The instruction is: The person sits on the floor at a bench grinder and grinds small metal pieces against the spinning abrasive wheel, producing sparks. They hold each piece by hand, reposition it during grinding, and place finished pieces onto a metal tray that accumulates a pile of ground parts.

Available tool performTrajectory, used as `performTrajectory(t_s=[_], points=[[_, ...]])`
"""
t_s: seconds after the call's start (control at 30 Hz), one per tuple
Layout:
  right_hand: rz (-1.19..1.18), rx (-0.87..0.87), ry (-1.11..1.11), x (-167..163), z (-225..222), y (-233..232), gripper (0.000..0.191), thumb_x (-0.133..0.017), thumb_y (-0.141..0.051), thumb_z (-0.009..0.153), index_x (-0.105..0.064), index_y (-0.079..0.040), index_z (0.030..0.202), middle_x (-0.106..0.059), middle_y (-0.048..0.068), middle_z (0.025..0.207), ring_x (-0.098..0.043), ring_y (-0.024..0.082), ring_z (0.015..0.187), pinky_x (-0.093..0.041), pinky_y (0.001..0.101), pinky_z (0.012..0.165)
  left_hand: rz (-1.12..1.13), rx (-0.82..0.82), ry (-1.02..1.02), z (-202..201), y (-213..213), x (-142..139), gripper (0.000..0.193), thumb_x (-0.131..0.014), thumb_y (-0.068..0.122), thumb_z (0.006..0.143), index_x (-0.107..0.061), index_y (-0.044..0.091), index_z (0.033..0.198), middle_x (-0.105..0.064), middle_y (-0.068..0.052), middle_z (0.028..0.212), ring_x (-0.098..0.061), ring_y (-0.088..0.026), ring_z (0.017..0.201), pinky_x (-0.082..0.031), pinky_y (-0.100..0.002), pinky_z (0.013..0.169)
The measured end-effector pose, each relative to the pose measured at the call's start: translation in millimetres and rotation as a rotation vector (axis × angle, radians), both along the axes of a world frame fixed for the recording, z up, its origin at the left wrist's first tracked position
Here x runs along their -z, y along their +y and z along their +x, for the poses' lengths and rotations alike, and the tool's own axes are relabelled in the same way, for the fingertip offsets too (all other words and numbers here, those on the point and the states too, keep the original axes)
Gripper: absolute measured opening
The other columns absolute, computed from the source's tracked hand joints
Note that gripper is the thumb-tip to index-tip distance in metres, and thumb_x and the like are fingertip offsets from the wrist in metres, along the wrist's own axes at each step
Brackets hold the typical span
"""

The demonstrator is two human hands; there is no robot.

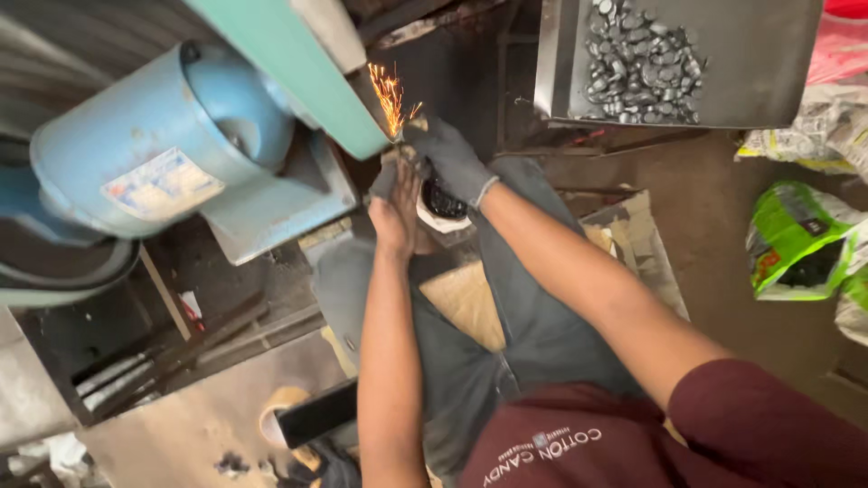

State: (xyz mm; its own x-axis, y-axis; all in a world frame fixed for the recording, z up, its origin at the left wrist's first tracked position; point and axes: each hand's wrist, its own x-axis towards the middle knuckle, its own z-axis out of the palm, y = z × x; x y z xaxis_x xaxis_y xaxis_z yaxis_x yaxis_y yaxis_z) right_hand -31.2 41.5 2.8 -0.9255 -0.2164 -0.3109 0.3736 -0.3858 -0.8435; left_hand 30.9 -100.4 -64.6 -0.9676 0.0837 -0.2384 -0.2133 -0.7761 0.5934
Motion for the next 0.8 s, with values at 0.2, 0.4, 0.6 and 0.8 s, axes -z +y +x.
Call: performTrajectory(t_s=[0.2,0.4,0.6,0.8], points=[[0.011,-0.009,-0.011,-4,20,12,0.027,-0.073,-0.020,0.092,-0.070,-0.008,0.116,-0.073,-0.002,0.096,-0.062,0.007,0.075,-0.047,0.0237,0.061,-0.190,0.004,-0.025,6,-9,-31,0.061,-0.059,0.030,0.099,-0.049,-0.006,0.147,-0.060,-0.020,0.142,-0.062,-0.034,0.129,-0.048,-0.044,0.110],[0.808,-0.377,0.598,-10,55,35,0.042,-0.077,-0.032,0.093,-0.072,-0.003,0.122,-0.075,0.012,0.107,-0.069,0.019,0.095,-0.053,0.0349,0.084,-1.322,-0.095,0.055,28,-13,-35,0.029,-0.068,0.002,0.085,-0.069,-0.001,0.114,-0.074,-0.020,0.097,-0.070,-0.031,0.088,-0.054,-0.036,0.080],[0.714,-0.372,0.445,-10,50,37,0.042,-0.071,-0.039,0.094,-0.071,-0.003,0.116,-0.075,0.014,0.099,-0.073,0.026,0.091,-0.054,0.0362,0.081,-1.419,-0.152,0.176,19,-16,-37,0.029,-0.065,0.000,0.084,-0.069,0.000,0.113,-0.071,-0.021,0.092,-0.071,-0.033,0.083,-0.055,-0.038,0.077],[0.705,-0.254,0.636,-4,18,11,0.044,-0.063,-0.042,0.103,-0.067,-0.001,0.120,-0.072,0.019,0.104,-0.070,0.032,0.097,-0.052,0.0403,0.083,-1.294,-0.349,-0.022,3,-4,-38,0.017,-0.070,0.007,0.086,-0.070,0.000,0.101,-0.073,-0.015,0.080,-0.070,-0.023,0.070,-0.054,-0.035,0.068]])
